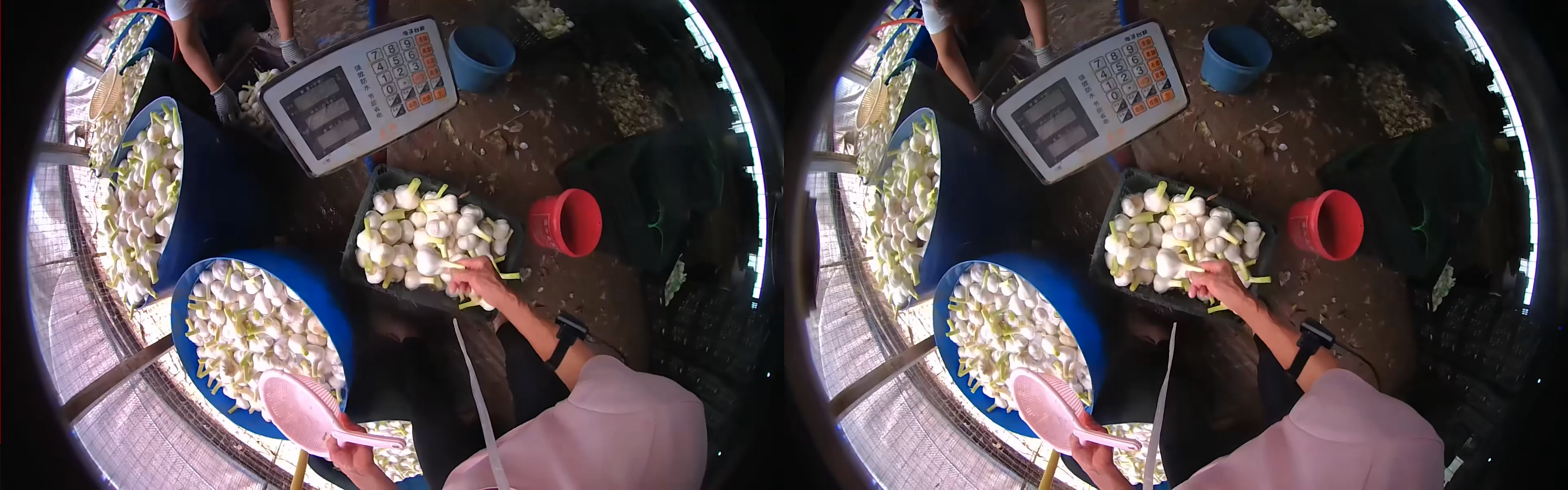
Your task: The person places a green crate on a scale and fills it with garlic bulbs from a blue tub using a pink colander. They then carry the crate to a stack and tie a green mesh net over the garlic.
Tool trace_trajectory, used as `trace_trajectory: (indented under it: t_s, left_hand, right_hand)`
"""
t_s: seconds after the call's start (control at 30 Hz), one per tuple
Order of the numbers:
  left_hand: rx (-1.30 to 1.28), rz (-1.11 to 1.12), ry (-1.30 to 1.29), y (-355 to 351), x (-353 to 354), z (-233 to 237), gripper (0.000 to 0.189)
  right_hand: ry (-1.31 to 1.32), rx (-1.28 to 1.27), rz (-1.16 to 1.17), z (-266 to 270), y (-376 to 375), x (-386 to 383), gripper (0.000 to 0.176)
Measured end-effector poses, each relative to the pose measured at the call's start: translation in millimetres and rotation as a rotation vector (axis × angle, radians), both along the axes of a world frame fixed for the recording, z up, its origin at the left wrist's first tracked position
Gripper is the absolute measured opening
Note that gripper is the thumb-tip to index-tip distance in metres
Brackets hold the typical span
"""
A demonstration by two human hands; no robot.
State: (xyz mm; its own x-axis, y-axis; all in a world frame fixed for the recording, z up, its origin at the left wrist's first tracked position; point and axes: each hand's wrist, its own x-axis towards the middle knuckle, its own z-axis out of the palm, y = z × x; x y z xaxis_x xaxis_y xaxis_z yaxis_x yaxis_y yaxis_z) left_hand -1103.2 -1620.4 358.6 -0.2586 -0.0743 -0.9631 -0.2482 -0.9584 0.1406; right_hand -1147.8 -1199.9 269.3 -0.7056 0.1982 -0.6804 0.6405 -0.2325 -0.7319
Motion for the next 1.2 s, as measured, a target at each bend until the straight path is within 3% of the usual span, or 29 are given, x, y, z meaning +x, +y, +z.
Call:
trace_trajectory:
  t_s: [0.13, 0.2, 0.23, 0.3, 0.33, 0.37, 0.4, 0.47, 0.6, 0.67, 0.7, 0.83, 0.9, 0.93, 0.97, 1.03, 1.2]
  left_hand:
    - [-0.005, 0.000, 0.022, -3, 4, -3, 0.046]
    - [0.017, -0.018, 0.044, -5, 4, -6, 0.046]
    - [0.011, -0.014, 0.041, -5, 4, -5, 0.046]
    - [0.025, 0.007, 0.049, -2, 4, -4, 0.045]
    - [0.057, -0.003, 0.053, -3, 4, -4, 0.045]
    - [0.059, -0.004, 0.047, -3, 5, -5, 0.045]
    - [0.061, 0.009, 0.051, -3, 6, -6, 0.045]
    - [0.070, 0.001, 0.039, -2, 7, -8, 0.045]
    - [0.018, -0.014, 0.011, -6, 8, -10, 0.043]
    - [0.003, -0.023, -0.004, 0, 5, -5, 0.043]
    - [0.006, -0.023, -0.004, 0, 6, -6, 0.043]
    - [0.048, -0.056, 0.016, -1, 5, -11, 0.042]
    - [0.042, -0.044, -0.018, 9, 4, -8, 0.042]
    - [0.013, -0.059, -0.033, 15, 1, -4, 0.042]
    - [-0.015, -0.074, -0.043, 19, 1, -2, 0.043]
    - [0.019, -0.100, -0.019, 13, 7, -8, 0.044]
    - [-0.014, -0.092, -0.047, 19, 2, -7, 0.043]
  right_hand:
    - [-0.085, 0.033, -0.104, -43, 12, -50, 0.030]
    - [-0.352, 0.242, 0.074, -66, 11, -60, 0.034]
    - [-0.354, 0.237, 0.080, -77, 2, -57, 0.034]
    - [-0.041, 0.784, 0.217, -89, -19, -45, 0.040]
    - [-0.091, 0.686, 0.290, -58, -32, -53, 0.042]
    - [0.016, 0.788, 0.329, -46, -48, -60, 0.047]
    - [0.195, 0.871, 0.362, -68, -58, -58, 0.051]
    - [0.263, 1.097, 0.499, -65, -79, -73, 0.057]
    - [0.325, 1.249, 0.530, -97, -90, -80, 0.039]
    - [0.358, 1.104, 0.473, -107, -83, -75, 0.021]
    - [0.358, 1.106, 0.474, -111, -78, -69, 0.021]
    - [0.317, 0.916, 0.042, -120, -57, -9, 0.009]
    - [0.101, 0.557, -0.186, -138, -54, 40, 0.006]
    - [-0.248, 0.162, -0.343, -113, -50, 48, 0.010]
    - [-0.279, 0.042, -0.422, -111, -47, 63, 0.012]
    - [-0.297, -0.142, -0.549, -108, -43, 87, 0.016]
    - [-0.296, -0.422, -0.577, -95, -43, 99, 0.018]
